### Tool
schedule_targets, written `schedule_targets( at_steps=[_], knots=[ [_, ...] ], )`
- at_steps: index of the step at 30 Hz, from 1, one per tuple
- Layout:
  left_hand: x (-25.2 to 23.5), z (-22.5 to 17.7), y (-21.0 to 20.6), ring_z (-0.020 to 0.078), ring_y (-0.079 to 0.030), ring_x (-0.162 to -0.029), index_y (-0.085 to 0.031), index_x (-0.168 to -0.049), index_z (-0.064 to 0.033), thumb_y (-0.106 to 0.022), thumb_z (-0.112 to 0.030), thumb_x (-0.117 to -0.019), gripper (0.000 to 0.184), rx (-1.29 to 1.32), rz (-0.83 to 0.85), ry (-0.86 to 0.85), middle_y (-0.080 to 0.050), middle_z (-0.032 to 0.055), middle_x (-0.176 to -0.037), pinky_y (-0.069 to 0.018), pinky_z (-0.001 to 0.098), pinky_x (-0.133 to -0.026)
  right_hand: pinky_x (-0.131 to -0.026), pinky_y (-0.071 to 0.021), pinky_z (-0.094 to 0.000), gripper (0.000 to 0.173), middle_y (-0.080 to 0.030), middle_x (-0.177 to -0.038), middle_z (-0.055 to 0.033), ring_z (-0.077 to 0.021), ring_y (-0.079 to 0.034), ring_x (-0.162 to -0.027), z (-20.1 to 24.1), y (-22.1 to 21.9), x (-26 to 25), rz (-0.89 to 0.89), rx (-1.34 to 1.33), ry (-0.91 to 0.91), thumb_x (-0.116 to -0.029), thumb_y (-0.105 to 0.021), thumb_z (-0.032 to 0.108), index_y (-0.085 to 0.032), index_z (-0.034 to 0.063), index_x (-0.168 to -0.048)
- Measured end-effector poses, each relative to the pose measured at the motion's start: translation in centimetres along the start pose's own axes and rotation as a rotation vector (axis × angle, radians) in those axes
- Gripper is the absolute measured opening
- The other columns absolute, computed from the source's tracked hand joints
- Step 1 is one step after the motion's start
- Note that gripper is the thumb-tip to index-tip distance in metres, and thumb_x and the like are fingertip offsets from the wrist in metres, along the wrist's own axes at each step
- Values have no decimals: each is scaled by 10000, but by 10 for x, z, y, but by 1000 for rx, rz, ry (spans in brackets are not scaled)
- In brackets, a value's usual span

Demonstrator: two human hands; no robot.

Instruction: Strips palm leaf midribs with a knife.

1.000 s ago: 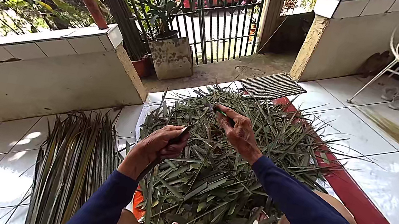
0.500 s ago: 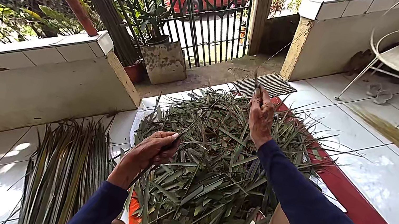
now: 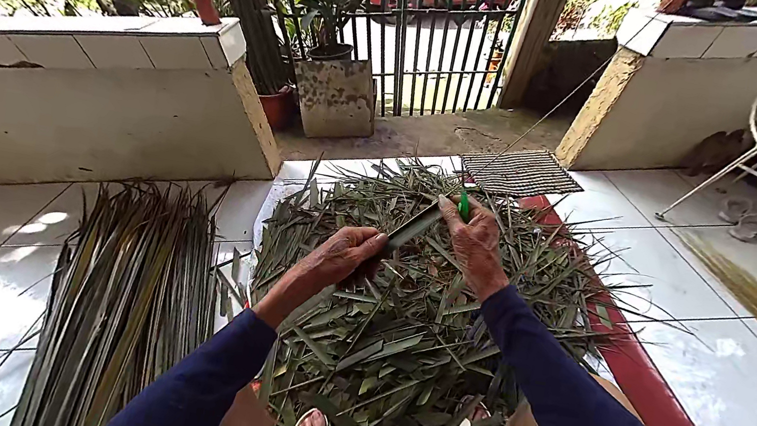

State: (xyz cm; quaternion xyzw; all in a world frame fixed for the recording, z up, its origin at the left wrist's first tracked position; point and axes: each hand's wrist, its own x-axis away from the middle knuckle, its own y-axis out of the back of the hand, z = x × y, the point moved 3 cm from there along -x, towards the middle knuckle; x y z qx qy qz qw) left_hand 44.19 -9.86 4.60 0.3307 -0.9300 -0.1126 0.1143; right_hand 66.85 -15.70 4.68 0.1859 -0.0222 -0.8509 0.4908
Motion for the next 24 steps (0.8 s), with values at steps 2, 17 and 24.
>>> schedule_targets(
  at_steps=[2, 17, 24],
  knots=[
    [4, 8, 8, 116, -596, -529, -681, -1065, -44, -467, -316, -1109, 349, -10, 27, 13, -648, 50, -713, -504, 240, -470, -579, -453, -372, 292, -599, -741, -42, -156, -531, -610, -8, 13, -13, -97, -16, -19, -1020, -634, 371, -706, 88, -1020],
    [-4, -10, 13, 92, -482, -436, -652, -985, -26, -498, -242, -1102, 289, 169, -237, -23, -581, 68, -643, -384, 195, -387, -721, -522, -275, 352, -699, -899, 10, -70, -612, -743, 0, -45, 36, 376, 32, 114, -1074, -529, 357, -692, 180, -1331],
    [0, -13, 13, 74, -412, -414, -645, -991, -42, -491, -269, -1102, 296, 278, -163, -29, -525, 45, -625, -342, 182, -374, -781, -545, -307, 348, -743, -1052, 18, -66, -652, -823, 3, -42, 36, 302, 85, 158, -1070, -537, 373, -707, 208, -1326]
  ],
)
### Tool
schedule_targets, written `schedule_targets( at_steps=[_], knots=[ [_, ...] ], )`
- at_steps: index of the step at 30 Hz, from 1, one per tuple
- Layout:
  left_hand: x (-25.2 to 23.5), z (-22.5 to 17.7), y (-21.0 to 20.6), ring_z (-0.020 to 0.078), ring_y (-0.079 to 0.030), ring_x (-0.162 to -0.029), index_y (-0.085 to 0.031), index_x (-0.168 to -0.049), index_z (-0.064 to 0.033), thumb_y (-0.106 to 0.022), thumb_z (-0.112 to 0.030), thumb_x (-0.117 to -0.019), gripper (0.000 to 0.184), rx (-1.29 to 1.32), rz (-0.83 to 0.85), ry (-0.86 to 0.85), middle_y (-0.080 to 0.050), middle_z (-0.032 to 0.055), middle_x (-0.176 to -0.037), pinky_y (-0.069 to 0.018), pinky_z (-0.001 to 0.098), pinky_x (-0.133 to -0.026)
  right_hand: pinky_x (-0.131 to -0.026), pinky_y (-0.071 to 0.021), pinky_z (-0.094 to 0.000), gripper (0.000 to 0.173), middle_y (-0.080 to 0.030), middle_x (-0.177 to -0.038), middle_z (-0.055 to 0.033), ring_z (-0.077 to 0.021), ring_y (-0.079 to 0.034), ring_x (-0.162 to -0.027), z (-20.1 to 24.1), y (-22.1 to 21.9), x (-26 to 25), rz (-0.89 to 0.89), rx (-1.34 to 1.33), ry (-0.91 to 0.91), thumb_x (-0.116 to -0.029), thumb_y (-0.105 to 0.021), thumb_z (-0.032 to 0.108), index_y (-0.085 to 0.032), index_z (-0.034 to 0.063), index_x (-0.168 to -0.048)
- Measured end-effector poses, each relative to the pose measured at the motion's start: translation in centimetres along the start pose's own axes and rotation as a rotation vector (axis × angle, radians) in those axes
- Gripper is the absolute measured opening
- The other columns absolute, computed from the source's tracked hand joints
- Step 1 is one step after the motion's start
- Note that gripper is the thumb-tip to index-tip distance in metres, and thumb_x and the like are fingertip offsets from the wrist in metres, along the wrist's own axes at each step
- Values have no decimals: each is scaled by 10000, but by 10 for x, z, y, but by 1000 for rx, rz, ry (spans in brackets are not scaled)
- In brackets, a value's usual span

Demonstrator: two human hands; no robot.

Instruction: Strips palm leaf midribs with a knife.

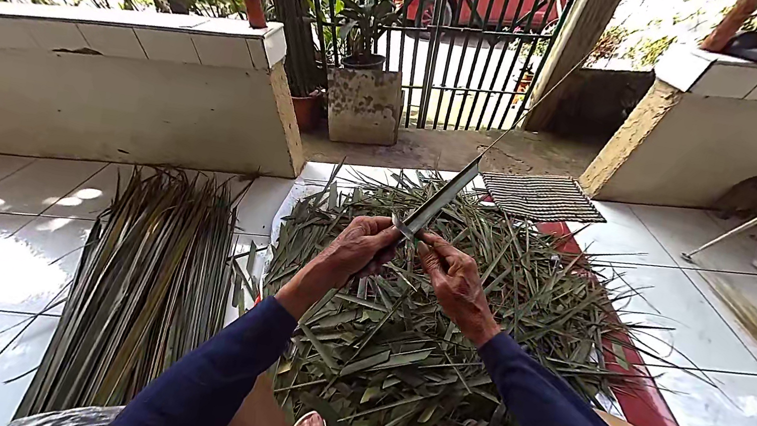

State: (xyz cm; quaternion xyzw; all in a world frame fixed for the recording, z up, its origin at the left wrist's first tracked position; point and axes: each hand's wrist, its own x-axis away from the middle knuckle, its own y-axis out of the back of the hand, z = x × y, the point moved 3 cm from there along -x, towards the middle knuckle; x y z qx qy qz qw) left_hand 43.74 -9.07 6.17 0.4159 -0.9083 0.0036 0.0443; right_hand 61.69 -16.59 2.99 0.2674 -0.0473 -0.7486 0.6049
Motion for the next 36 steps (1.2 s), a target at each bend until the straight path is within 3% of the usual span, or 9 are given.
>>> schedule_targets(
  at_steps=[7, 10, 14, 17, 23, 32, 36],
  knots=[
    [3, 1, 7, 50, -387, -409, -639, -1003, -36, -475, -270, -1105, 303, 82, 101, 44, -475, 5, -600, -333, 169, -374, -881, -553, -335, 365, -726, -1242, 57, -50, -683, -979, 2, 0, 0, -6, 58, 6, -1069, -530, 416, -714, 231, -1324],
    [5, 2, 8, 46, -379, -405, -644, -1002, -39, -480, -274, -1104, 304, 94, 137, 56, -460, -2, -593, -325, 165, -370, -817, -548, -378, 344, -746, -1127, 40, -83, -672, -880, 0, 1, 0, -31, 105, 1, -1067, -531, 399, -711, 264, -1327],
    [6, 4, 12, 49, -384, -399, -657, -997, -38, -489, -273, -1100, 306, 46, 120, 70, -462, -2, -582, -323, 172, -364, -909, -564, -432, 353, -744, -1200, 55, -101, -702, -1034, 0, -1, 0, -72, 219, 21, -1065, -520, 434, -719, 287, -1316],
    [8, 3, 11, 54, -398, -400, -667, -994, -40, -503, -275, -1096, 304, -29, 74, 87, -493, 7, -588, -324, 172, -363, -894, -557, -477, 362, -749, -1174, 37, -145, -705, -1035, -1, -3, 1, -108, 318, -2, -1062, -513, 453, -717, 302, -1319],
    [13, -3, 10, 53, -412, -395, -687, -987, -26, -526, -256, -1088, 299, -150, 34, 94, -531, 22, -584, -318, 171, -360, -873, -551, -543, 353, -755, -1127, -61, -256, -713, -1034, 1, 3, 1, -222, 435, -53, -1063, -534, 389, -737, 204, -1284],
    [23, -1, 21, 47, -416, -406, -697, -1005, -39, -523, -263, -1090, 296, -204, 61, 84, -536, 13, -599, -315, 168, -365, -926, -532, -578, 354, -740, -1208, -70, -270, -703, -1092, -9, 29, -13, -284, 399, -94, -1067, -553, 365, -735, 144, -1275],
    [27, 1, 25, 47, -425, -410, -702, -1018, -40, -528, -265, -1088, 293, -216, 65, 95, -543, 12, -600, -323, 169, -367, -895, -533, -592, 357, -739, -1200, -74, -295, -706, -1058, -13, 41, -19, -307, 402, -141, -1083, -517, 357, -691, 208, -1356]
  ],
)
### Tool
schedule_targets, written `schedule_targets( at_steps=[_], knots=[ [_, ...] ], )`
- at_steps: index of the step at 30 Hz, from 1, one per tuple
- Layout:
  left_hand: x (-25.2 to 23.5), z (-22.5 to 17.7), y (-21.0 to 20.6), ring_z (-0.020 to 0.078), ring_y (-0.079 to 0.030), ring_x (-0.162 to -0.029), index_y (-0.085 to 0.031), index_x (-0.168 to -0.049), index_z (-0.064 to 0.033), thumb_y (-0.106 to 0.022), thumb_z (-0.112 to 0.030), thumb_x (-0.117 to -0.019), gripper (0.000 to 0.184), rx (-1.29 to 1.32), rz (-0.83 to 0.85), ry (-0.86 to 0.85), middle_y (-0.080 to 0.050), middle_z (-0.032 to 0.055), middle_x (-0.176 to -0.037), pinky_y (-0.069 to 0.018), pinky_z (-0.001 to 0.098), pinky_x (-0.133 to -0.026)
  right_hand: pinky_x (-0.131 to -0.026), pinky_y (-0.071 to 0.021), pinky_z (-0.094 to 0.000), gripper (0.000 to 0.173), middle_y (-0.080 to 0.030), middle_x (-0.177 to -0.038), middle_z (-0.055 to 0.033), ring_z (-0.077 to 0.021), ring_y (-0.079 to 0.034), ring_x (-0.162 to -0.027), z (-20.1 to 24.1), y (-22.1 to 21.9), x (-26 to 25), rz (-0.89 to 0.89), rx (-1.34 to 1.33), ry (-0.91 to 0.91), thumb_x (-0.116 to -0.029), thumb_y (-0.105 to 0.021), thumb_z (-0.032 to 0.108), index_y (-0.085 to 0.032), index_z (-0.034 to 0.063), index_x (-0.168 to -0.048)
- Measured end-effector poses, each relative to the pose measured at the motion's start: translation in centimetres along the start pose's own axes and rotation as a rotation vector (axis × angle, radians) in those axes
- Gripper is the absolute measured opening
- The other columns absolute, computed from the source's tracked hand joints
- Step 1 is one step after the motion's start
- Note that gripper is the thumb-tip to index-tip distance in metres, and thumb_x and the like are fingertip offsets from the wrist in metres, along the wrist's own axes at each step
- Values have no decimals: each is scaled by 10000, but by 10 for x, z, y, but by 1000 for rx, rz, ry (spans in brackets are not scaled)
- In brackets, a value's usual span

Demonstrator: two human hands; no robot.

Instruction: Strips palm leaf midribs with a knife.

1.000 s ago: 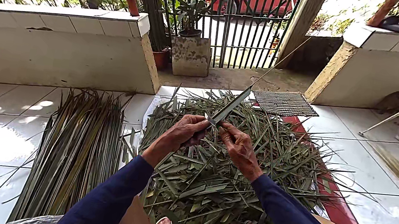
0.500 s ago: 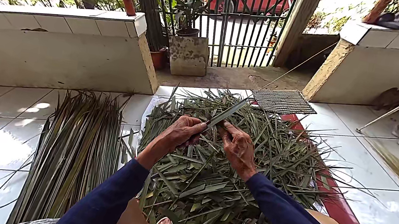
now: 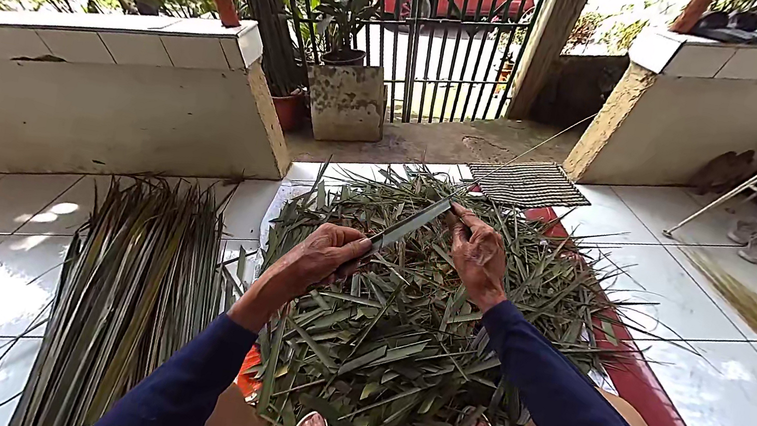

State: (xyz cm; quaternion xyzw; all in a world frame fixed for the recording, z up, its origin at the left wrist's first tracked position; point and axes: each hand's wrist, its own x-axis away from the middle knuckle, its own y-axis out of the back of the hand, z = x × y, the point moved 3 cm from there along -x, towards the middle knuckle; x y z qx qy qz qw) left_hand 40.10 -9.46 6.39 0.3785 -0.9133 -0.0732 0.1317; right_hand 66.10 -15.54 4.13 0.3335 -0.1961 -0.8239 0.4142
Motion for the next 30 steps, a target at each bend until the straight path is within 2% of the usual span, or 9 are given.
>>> schedule_targets(
  at_steps=[2, 6, 8, 10, 13, 18, 23, 25, 30],
  knots=[
    [1, 1, 2, 48, -425, -410, -702, -1012, -47, -531, -270, -1087, 292, -13, 1, 10, -547, 10, -601, -321, 171, -366, -884, -535, -597, 361, -736, -1209, -79, -307, -707, -1051, -7, 4, -5, -38, -1, -30, -1090, -495, 352, -684, 207, -1361],
    [3, 1, 6, 50, -413, -401, -697, -1009, -48, -510, -282, -1095, 311, 22, -35, 49, -537, 5, -603, -319, 172, -354, -808, -534, -624, 396, -729, -1127, -169, -374, -703, -955, -19, 21, -12, -124, -48, -40, -1102, -463, 354, -657, 148, -1378],
    [1, 2, 7, 53, -401, -402, -681, -1006, -48, -482, -295, -1103, 331, 77, -50, 67, -514, 4, -607, -318, 174, -356, -771, -549, -557, 394, -723, -1109, -149, -313, -692, -870, -15, 20, -9, -73, -131, -5, -1104, -465, 344, -641, 141, -1391],
    [-3, 2, 6, 53, -392, -409, -657, -989, -49, -451, -303, -1112, 348, 145, -44, 76, -491, 1, -612, -324, 172, -365, -665, -530, -469, 368, -691, -935, -103, -233, -623, -715, -4, 9, 0, 16, -227, 34, -1097, -486, 327, -650, 164, -1384],
    [-10, 2, 0, 44, -374, -412, -625, -977, -61, -404, -326, -1123, 374, 243, -22, 81, -459, -14, -614, -317, 168, -368, -637, -521, -384, 341, -681, -863, -41, -153, -594, -663, 14, -9, 19, 154, -335, 80, -1082, -519, 314, -667, 223, -1376],
    [-19, -5, -16, 37, -344, -406, -586, -918, -88, -355, -346, -1126, 404, 392, 109, 77, -396, -41, -590, -298, 166, -367, -713, -540, -344, 335, -723, -952, 6, -103, -632, -741, 25, -28, 32, 267, -405, 107, -1071, -535, 360, -686, 271, -1357],
    [-21, -9, -24, 20, -336, -398, -563, -916, -99, -315, -307, -1130, 388, 486, 222, 88, -387, -56, -588, -295, 148, -361, -872, -568, -361, 336, -722, -1228, 65, -72, -688, -970, 23, -23, 31, 180, -330, 170, -1070, -543, 376, -687, 285, -1360],
    [-21, -9, -24, 19, -342, -402, -562, -923, -100, -314, -302, -1129, 380, 502, 242, 91, -396, -55, -597, -302, 146, -363, -920, -567, -383, 336, -718, -1246, 71, -74, -687, -1050, 21, -21, 30, 145, -282, 191, -1067, -545, 386, -688, 296, -1358],
    [-20, -8, -24, 21, -343, -401, -567, -918, -99, -327, -298, -1125, 374, 532, 278, 71, -394, -54, -601, -303, 146, -362, -944, -560, -405, 332, -723, -1247, 64, -88, -683, -1095, 22, -19, 28, 83, -237, 203, -1065, -549, 381, -694, 300, -1353]
  ],
)
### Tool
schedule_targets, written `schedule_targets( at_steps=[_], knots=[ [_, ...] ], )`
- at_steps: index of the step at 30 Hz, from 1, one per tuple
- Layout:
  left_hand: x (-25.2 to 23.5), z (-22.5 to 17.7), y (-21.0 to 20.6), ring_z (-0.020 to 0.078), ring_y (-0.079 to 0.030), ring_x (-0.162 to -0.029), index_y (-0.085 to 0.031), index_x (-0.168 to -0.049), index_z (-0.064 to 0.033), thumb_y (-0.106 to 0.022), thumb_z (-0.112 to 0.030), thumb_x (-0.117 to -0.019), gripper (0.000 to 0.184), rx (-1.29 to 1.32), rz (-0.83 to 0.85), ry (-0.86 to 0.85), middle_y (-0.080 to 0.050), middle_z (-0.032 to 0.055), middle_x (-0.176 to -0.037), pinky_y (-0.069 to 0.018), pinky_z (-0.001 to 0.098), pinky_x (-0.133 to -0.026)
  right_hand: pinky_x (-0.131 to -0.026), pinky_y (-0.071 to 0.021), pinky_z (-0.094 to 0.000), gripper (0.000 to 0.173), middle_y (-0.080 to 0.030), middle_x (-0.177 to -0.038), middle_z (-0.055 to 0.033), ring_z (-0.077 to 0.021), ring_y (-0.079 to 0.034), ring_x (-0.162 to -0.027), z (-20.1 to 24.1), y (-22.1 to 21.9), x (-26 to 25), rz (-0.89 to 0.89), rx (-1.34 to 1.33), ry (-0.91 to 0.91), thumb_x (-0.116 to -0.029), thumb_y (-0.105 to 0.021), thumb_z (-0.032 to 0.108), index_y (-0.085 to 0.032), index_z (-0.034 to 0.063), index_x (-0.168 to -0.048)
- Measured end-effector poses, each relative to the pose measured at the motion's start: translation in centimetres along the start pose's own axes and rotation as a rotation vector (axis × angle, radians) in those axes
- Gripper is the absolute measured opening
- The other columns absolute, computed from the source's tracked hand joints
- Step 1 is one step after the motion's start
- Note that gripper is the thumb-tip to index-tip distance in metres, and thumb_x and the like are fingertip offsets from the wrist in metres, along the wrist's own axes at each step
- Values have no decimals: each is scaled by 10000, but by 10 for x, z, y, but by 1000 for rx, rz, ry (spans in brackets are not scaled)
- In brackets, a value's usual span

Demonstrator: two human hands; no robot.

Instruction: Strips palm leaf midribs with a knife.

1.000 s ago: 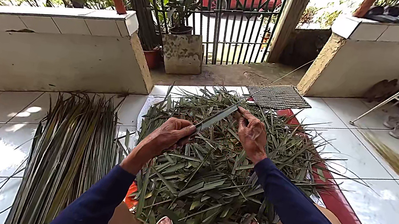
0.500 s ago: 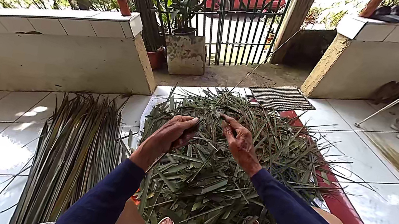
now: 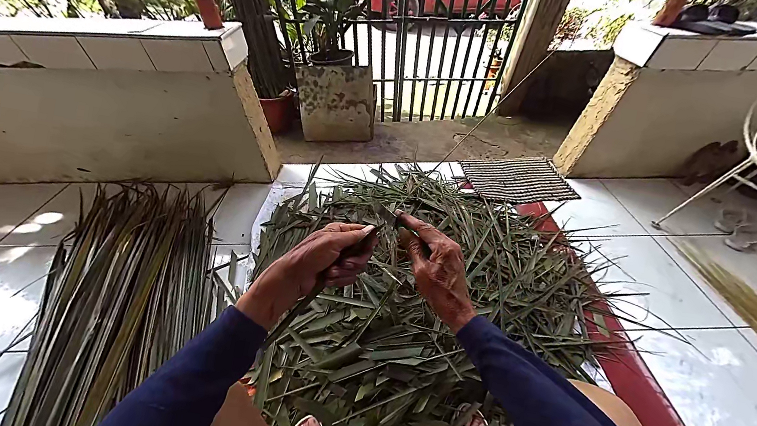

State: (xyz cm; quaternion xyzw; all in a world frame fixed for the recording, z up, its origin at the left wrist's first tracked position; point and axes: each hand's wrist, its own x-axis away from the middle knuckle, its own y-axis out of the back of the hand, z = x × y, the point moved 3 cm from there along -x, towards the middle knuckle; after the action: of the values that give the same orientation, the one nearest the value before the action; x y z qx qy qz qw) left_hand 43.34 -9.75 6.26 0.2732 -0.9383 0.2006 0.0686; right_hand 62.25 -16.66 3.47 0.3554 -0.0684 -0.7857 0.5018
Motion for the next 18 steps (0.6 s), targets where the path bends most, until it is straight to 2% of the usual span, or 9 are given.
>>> schedule_targets(
  at_steps=[2, 6, 9, 12, 16, 18],
  knots=[
    [2, 0, 0, 24, -337, -396, -570, -907, -102, -346, -295, -1119, 364, -1, 23, -1, -377, -55, -586, -295, 151, -360, -939, -565, -405, 336, -724, -1245, 52, -95, -687, -1088, -1, 3, -4, -41, 3, 5, -1069, -545, 360, -688, 287, -1363],
    [8, 2, 0, 18, -343, -400, -580, -916, -101, -369, -282, -1113, 341, -5, 34, 1, -384, -58, -592, -305, 148, -364, -841, -575, -411, 343, -726, -1227, 23, -118, -699, -973, -3, 16, -12, -79, -27, -43, -1075, -538, 361, -682, 262, -1370],
    [12, 3, 0, 22, -346, -398, -585, -920, -92, -361, -278, -1114, 350, -7, 44, 4, -394, -52, -595, -307, 150, -358, -760, -560, -421, 346, -733, -1153, -20, -150, -682, -865, -5, 23, -15, -104, -63, -69, -1075, -547, 348, -676, 244, -1379],
    [17, 5, 0, 22, -338, -396, -579, -919, -94, -356, -281, -1115, 351, -24, 53, 12, -384, -53, -593, -300, 153, -355, -723, -554, -422, 345, -733, -1154, -35, -165, -677, -827, -8, 29, -19, -130, -83, -81, -1076, -551, 320, -667, 236, -1390],
    [23, 8, 2, 27, -332, -395, -588, -918, -96, -371, -282, -1113, 345, -59, 59, 33, -373, -55, -584, -298, 158, -356, -864, -563, -404, 357, -733, -1211, -5, -131, -698, -950, -18, 36, -32, -176, -102, -128, -1071, -549, 354, -676, 220, -1376],
    [25, 9, 4, 31, -331, -394, -596, -922, -89, -375, -275, -1113, 346, -64, 63, 37, -375, -50, -583, -296, 161, -355, -845, -560, -384, 361, -739, -1148, -12, -125, -686, -898, -26, 40, -41, -218, -126, -151, -1071, -547, 358, -676, 209, -1373]
  ],
)
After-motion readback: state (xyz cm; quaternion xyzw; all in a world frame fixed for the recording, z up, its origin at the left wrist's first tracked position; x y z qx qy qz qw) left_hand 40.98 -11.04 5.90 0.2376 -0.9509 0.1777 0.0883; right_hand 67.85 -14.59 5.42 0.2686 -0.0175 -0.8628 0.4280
